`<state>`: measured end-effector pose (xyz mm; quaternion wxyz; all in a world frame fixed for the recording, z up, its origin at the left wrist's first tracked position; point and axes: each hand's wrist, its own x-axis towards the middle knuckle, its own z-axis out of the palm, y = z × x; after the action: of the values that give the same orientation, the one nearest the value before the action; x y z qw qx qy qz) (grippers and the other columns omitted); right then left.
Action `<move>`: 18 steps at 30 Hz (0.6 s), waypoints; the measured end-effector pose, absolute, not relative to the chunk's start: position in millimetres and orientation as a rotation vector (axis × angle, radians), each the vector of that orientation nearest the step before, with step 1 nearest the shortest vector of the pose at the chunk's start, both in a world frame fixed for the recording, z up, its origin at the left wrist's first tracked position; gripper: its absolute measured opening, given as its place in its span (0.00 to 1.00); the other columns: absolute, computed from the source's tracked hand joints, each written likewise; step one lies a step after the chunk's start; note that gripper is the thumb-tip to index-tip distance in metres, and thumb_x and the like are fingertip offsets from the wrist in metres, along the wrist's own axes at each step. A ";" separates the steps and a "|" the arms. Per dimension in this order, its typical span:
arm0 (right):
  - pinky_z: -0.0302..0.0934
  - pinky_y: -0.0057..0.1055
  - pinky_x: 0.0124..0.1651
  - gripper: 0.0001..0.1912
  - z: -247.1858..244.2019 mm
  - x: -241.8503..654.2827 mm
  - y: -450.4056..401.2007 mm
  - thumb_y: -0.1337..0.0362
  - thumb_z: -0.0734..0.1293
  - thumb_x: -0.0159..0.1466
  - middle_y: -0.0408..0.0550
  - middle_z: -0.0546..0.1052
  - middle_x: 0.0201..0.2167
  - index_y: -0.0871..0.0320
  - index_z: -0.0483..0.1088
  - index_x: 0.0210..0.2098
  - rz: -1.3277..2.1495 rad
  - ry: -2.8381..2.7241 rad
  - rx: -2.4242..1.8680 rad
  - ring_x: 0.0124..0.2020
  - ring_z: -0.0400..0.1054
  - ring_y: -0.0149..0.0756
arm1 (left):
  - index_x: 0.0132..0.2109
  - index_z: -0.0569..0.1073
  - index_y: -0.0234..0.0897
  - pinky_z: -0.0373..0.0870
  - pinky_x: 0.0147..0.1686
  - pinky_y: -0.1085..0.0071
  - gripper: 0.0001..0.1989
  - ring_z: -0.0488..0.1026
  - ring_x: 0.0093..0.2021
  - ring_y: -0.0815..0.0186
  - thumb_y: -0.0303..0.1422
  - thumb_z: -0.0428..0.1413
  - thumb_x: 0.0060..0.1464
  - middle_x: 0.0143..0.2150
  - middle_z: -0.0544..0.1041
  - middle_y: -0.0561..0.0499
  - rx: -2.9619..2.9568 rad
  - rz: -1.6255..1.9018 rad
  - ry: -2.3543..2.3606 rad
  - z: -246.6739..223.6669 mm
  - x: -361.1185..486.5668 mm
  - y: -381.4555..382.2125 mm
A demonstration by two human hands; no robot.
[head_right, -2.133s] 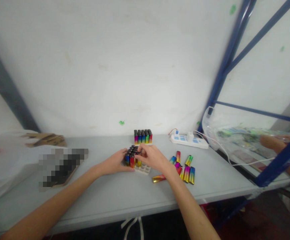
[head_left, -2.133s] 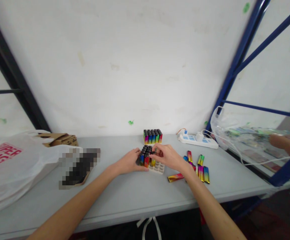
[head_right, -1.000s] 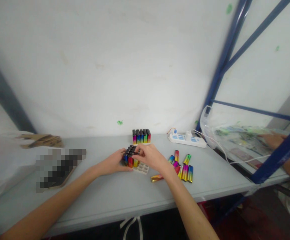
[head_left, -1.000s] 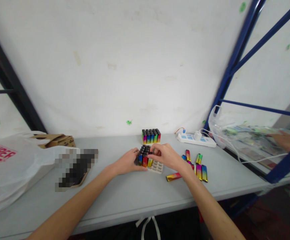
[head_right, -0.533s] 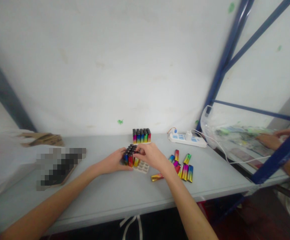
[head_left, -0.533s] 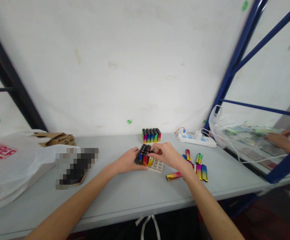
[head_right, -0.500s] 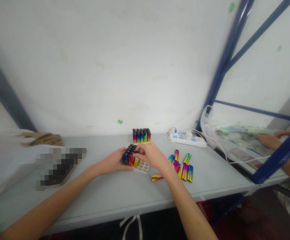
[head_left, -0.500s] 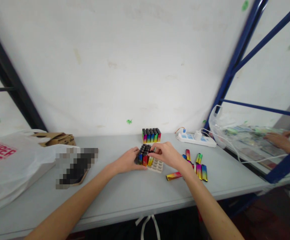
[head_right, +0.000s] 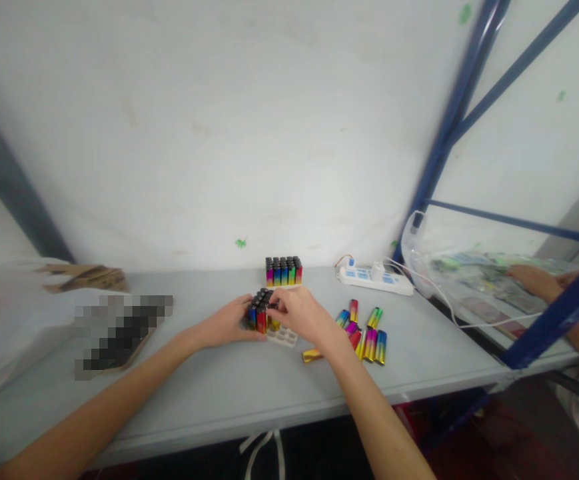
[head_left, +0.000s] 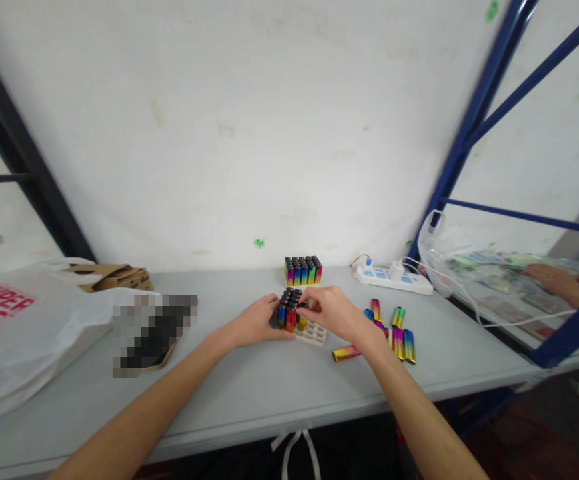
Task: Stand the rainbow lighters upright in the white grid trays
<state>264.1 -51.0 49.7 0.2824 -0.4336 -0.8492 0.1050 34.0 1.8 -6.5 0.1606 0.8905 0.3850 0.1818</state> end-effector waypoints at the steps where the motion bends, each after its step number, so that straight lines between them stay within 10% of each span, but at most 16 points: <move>1: 0.55 0.26 0.31 0.03 50.4 264.2 -51.6 0.65 0.72 0.66 0.41 0.76 0.23 0.58 0.75 0.38 0.294 -2.273 -1.161 0.25 0.68 0.31 | 0.49 0.78 0.38 0.71 0.53 0.56 0.31 0.72 0.49 0.49 0.56 0.67 0.47 0.47 0.75 0.44 2.551 0.511 1.097 -6.1 34.1 1.6; 18: 0.52 0.26 0.28 0.06 53.4 268.6 -53.0 0.64 0.71 0.67 0.40 0.75 0.22 0.59 0.75 0.35 0.360 -2.294 -1.148 0.23 0.65 0.29 | 0.49 0.78 0.37 0.70 0.53 0.56 0.31 0.73 0.50 0.48 0.55 0.67 0.46 0.48 0.76 0.44 2.503 0.541 1.089 -4.8 34.5 -0.3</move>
<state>268.6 -53.0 53.4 0.2723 -0.4265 -0.8521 0.1339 34.5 -0.3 -4.8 0.1786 0.8850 0.3850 0.1912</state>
